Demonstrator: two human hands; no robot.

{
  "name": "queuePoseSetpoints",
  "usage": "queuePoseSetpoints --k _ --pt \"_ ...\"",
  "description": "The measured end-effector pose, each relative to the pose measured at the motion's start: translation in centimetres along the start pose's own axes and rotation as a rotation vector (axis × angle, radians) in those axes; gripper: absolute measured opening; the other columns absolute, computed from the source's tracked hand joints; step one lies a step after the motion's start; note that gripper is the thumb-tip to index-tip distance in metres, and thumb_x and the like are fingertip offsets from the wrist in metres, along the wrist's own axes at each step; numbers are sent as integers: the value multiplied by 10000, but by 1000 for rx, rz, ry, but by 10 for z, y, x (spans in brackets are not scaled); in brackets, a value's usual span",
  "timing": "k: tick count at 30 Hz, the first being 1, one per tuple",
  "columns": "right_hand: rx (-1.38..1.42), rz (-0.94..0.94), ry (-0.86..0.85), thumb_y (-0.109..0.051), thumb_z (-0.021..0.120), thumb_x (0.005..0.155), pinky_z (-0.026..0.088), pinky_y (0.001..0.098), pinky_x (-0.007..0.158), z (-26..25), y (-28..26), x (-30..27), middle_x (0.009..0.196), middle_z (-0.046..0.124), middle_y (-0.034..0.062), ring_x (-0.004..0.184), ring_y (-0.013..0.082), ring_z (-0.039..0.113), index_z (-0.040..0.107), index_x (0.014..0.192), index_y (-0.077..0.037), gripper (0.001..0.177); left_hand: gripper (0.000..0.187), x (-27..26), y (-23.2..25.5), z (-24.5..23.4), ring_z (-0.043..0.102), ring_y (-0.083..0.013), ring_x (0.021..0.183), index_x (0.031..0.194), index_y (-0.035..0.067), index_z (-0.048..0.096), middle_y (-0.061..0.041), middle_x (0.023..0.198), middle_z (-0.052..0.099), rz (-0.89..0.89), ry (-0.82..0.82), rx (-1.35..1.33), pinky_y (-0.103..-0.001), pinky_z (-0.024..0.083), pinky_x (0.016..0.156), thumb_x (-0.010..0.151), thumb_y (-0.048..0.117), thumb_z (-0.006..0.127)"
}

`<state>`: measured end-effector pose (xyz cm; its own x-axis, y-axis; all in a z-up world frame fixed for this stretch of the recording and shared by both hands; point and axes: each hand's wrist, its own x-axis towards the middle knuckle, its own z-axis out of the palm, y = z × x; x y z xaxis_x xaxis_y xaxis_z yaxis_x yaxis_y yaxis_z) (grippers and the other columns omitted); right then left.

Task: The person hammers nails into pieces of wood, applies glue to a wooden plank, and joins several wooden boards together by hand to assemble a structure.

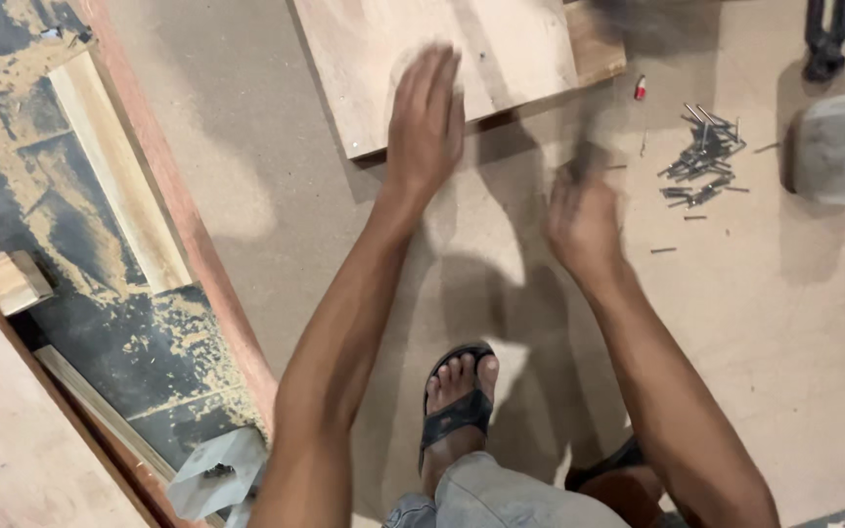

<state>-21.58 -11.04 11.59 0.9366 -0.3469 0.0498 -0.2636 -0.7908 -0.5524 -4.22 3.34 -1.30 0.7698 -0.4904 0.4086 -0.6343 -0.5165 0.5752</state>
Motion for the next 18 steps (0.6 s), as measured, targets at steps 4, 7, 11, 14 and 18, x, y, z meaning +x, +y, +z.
queuePoseSetpoints --k 4,7,11,14,18 --pt "-63 134 -97 -177 605 1038 500 531 566 -8 -3 18 730 643 282 691 464 664 461 1311 -17 348 585 -41 17 -23 279 -303 1563 1606 65 324 -136 1665 343 100 -264 212 -494 169 1313 1100 293 509" --pt "334 -23 172 -84 536 1164 507 369 550 -42 -11 -1 811 631 146 640 272 652 407 1383 13 272 637 -64 27 -28 204 -294 1582 1629 74 263 -126 1691 280 8 -335 251 -480 122 1320 1093 316 508" --pt "653 -317 467 -94 487 1179 587 376 659 -19 -1 -2 902 641 127 701 262 654 402 1369 -79 208 685 -60 34 -21 141 -277 1564 1623 61 250 -126 1688 183 -7 -365 319 -460 94 1292 1043 315 512" --pt "-10 -253 154 -119 513 1095 547 507 718 18 12 0 781 632 197 728 384 660 435 1259 -79 186 717 -69 43 -27 109 -277 1591 1645 73 240 -115 1715 141 -18 -385 364 -452 73 1312 1041 332 528" --pt "-25 47 -21 -142 605 1055 507 504 548 -1 4 18 742 649 295 698 476 675 445 1337 31 367 697 -67 45 -25 105 -288 1595 1621 20 289 -129 1722 139 8 -403 421 -462 68 1318 1051 334 538"
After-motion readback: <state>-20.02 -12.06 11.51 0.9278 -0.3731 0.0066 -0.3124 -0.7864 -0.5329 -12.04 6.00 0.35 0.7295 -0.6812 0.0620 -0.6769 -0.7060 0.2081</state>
